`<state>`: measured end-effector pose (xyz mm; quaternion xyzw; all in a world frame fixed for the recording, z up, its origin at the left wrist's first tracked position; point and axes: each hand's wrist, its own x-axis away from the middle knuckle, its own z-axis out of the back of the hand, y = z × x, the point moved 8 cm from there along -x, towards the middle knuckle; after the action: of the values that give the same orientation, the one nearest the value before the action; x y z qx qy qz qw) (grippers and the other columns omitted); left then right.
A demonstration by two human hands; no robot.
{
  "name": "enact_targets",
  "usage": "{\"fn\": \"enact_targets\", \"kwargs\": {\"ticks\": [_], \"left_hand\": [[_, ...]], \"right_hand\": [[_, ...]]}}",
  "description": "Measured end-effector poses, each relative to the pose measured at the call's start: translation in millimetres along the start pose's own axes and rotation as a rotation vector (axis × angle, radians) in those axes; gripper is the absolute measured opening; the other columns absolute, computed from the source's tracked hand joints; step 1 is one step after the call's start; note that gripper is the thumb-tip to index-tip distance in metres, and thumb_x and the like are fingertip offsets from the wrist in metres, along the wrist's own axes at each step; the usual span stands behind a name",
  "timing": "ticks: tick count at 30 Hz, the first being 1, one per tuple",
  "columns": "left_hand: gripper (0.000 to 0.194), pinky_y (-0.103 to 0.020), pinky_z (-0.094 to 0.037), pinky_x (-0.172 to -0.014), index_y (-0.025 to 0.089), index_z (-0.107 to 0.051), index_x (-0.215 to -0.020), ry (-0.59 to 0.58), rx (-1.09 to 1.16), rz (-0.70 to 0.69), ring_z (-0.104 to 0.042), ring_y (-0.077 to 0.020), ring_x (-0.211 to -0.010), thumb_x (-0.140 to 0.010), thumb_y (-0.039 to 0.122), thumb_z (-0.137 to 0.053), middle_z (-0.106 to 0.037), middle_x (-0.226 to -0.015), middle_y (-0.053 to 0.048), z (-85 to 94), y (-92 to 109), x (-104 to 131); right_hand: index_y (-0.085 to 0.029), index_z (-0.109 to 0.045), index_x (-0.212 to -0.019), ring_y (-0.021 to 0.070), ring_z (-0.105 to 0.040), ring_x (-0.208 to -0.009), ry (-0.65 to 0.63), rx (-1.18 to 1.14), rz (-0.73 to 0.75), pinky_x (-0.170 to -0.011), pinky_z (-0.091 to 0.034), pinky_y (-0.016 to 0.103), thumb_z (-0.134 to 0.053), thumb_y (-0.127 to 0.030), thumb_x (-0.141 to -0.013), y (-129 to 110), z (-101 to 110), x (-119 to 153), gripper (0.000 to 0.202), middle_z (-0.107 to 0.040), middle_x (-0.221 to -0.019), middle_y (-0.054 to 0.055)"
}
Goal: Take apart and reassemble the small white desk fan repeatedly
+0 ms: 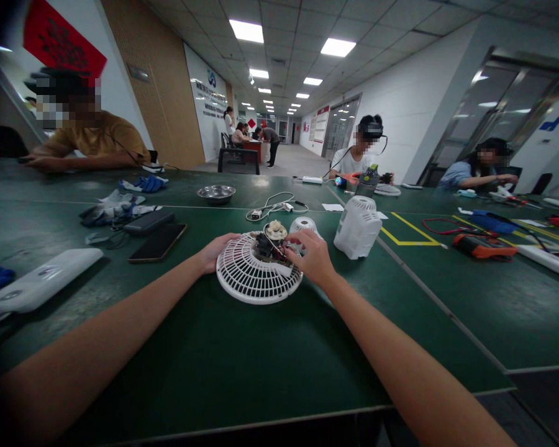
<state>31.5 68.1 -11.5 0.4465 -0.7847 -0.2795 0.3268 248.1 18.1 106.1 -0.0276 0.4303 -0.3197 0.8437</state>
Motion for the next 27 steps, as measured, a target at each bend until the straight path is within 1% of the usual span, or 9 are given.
{"fn": "enact_targets", "kwargs": {"ticks": [6, 9, 14, 19, 23, 27], "left_hand": [[0.023, -0.036, -0.057, -0.079, 0.005, -0.062, -0.102, 0.027, -0.001, -0.001, -0.071, -0.0228, -0.077, -0.089, 0.019, -0.049, -0.071, -0.085, -0.014, 0.7, 0, 1], [0.022, -0.035, -0.058, -0.076, 0.005, -0.062, -0.101, 0.035, 0.006, 0.005, -0.071, -0.0217, -0.074, -0.090, 0.020, -0.049, -0.071, -0.083, -0.013, -0.2, -1, 2], [0.024, -0.035, -0.058, -0.077, 0.006, -0.062, -0.103, 0.020, 0.010, 0.005, -0.071, -0.0219, -0.076, -0.090, 0.020, -0.049, -0.072, -0.084, -0.014, -2.4, -1, 3], [0.023, -0.034, -0.058, -0.075, 0.005, -0.063, -0.097, 0.018, 0.006, -0.002, -0.071, -0.0215, -0.071, -0.090, 0.019, -0.047, -0.071, -0.080, -0.014, -2.5, 0, 1], [0.023, -0.036, -0.058, -0.078, 0.006, -0.063, -0.098, 0.011, 0.007, 0.000, -0.071, -0.0222, -0.074, -0.090, 0.020, -0.046, -0.072, -0.082, -0.014, -1.6, -1, 0], [0.023, -0.036, -0.057, -0.080, 0.005, -0.064, -0.098, 0.007, -0.003, -0.006, -0.071, -0.0223, -0.076, -0.089, 0.020, -0.049, -0.072, -0.084, -0.014, 1.0, -1, -2]], "right_hand": [[-0.021, -0.066, -0.100, 0.0206, -0.060, -0.085, 0.004, 0.024, 0.019, -0.071, -0.050, 0.034, -0.061, -0.026, -0.084, 1, -1, 2, 0.017, -0.067, -0.097, 0.007], [-0.021, -0.068, -0.093, 0.0208, -0.061, -0.086, 0.015, 0.014, 0.011, -0.073, -0.049, 0.034, -0.057, -0.031, -0.088, 1, -2, 2, 0.015, -0.068, -0.093, 0.007], [-0.020, -0.067, -0.087, 0.0185, -0.059, -0.078, 0.015, 0.044, -0.047, -0.072, -0.046, 0.032, -0.050, -0.034, -0.093, 5, -6, 1, 0.023, -0.066, -0.084, 0.005], [-0.020, -0.067, -0.085, 0.0185, -0.058, -0.076, 0.011, 0.057, -0.073, -0.071, -0.044, 0.032, -0.048, -0.034, -0.094, 7, -8, 1, 0.025, -0.066, -0.081, 0.005], [-0.020, -0.065, -0.088, 0.0175, -0.059, -0.073, 0.058, 0.032, -0.114, -0.068, -0.045, 0.030, -0.053, -0.035, -0.091, 8, -5, 2, 0.019, -0.067, -0.081, 0.004], [-0.020, -0.064, -0.086, 0.0177, -0.059, -0.072, 0.061, 0.028, -0.143, -0.068, -0.045, 0.031, -0.050, -0.033, -0.092, 10, -6, 2, 0.020, -0.067, -0.079, 0.004]]}}
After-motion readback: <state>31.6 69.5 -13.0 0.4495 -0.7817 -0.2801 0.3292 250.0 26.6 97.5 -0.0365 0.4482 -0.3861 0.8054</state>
